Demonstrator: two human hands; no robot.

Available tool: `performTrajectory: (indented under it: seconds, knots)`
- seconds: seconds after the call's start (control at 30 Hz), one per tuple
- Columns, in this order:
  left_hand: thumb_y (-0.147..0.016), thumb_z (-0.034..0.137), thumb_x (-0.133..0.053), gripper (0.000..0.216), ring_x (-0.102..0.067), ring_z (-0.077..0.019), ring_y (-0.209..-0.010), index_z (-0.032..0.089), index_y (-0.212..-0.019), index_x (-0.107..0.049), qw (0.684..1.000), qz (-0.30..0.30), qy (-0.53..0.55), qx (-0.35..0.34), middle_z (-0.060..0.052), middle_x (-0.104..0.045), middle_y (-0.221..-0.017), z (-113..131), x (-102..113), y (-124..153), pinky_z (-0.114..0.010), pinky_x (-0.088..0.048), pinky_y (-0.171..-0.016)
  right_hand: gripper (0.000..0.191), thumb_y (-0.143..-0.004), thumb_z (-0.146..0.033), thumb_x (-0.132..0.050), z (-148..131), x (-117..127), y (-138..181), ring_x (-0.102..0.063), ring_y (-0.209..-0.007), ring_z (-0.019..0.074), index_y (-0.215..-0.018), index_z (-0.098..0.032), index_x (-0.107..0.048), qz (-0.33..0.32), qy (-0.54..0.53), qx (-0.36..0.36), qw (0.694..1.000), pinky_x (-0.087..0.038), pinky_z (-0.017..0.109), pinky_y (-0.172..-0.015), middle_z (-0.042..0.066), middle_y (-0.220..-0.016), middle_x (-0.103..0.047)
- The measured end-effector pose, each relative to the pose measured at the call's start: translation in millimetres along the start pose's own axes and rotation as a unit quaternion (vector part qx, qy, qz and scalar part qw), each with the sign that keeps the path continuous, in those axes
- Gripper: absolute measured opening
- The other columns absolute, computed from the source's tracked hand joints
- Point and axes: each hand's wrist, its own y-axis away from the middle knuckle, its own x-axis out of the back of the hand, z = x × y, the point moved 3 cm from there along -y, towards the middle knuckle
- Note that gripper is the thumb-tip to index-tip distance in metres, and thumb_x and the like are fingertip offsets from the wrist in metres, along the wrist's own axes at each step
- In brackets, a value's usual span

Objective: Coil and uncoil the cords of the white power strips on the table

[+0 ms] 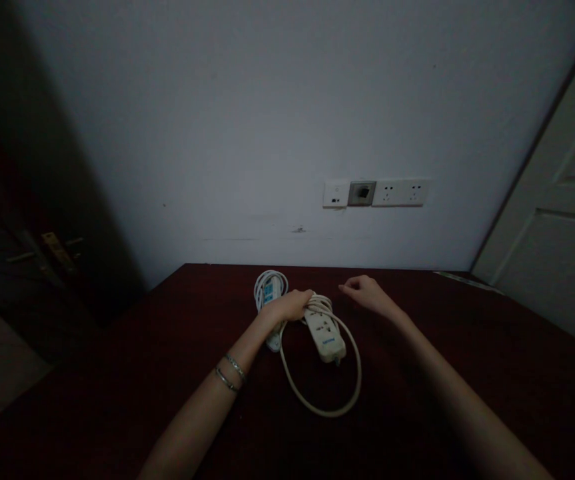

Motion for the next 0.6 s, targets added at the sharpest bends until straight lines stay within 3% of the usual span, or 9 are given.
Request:
performTrajectory:
  seconds: [0.1,0.2,0.3,0.47,0.6]
  knots:
    - [-0.079,0.018,-0.048,0.03,-0.062,-0.0226,-0.095,0.018,-0.109,-0.049,1.0,-0.018,0.012,-0.004,-0.011,-0.065,-0.103,2,3,3,-0.028,-0.046,-0.077,0.034,-0.077,-0.042,-0.051,-4,-10,-7,-0.057,-0.063,0.0132,-0.075,-0.011,-0.064,-0.019,-0.044,0.016,0.999,-0.041,0.021,-0.056,0.005,-0.069,-0.063]
    - [-0.077,0.015,-0.048,0.03,-0.063,-0.0227,-0.092,0.017,-0.107,-0.05,0.999,-0.048,0.007,0.016,-0.012,-0.065,-0.102,3,5,7,-0.028,-0.047,-0.075,0.036,-0.071,-0.036,-0.059,-16,-23,-8,-0.058,-0.078,0.0133,-0.097,-0.012,-0.061,-0.143,-0.123,0.06,0.98,-0.044,0.021,-0.063,0.006,-0.092,-0.064]
    - [-0.076,0.012,-0.048,0.027,-0.063,-0.023,-0.091,0.015,-0.102,-0.054,0.998,-0.061,0.006,0.023,-0.013,-0.065,-0.102,1,5,7,-0.029,-0.048,-0.074,0.051,-0.06,-0.026,-0.069,-21,-29,-5,-0.057,-0.079,0.013,-0.107,-0.013,-0.054,-0.216,-0.106,0.068,0.968,-0.043,0.021,-0.064,0.005,-0.095,-0.062]
    - [-0.077,0.011,-0.047,0.023,-0.062,-0.0214,-0.091,0.014,-0.098,-0.056,0.998,-0.066,0.001,0.019,-0.012,-0.065,-0.101,2,6,7,-0.027,-0.047,-0.074,0.033,-0.067,-0.025,-0.064,-19,-35,-1,-0.055,-0.071,0.0131,-0.096,-0.012,-0.056,-0.144,0.021,0.109,0.983,-0.04,0.022,-0.061,0.003,-0.082,-0.061]
    - [-0.075,0.01,-0.05,0.023,-0.063,-0.0209,-0.088,0.014,-0.096,-0.057,0.997,-0.059,-0.014,0.043,-0.011,-0.066,-0.096,7,6,8,-0.025,-0.047,-0.072,0.026,-0.075,-0.027,-0.055,-21,-47,5,-0.057,-0.078,0.0153,-0.098,-0.015,-0.055,-0.064,0.084,0.154,0.982,-0.039,0.023,-0.067,0.005,-0.088,-0.062]
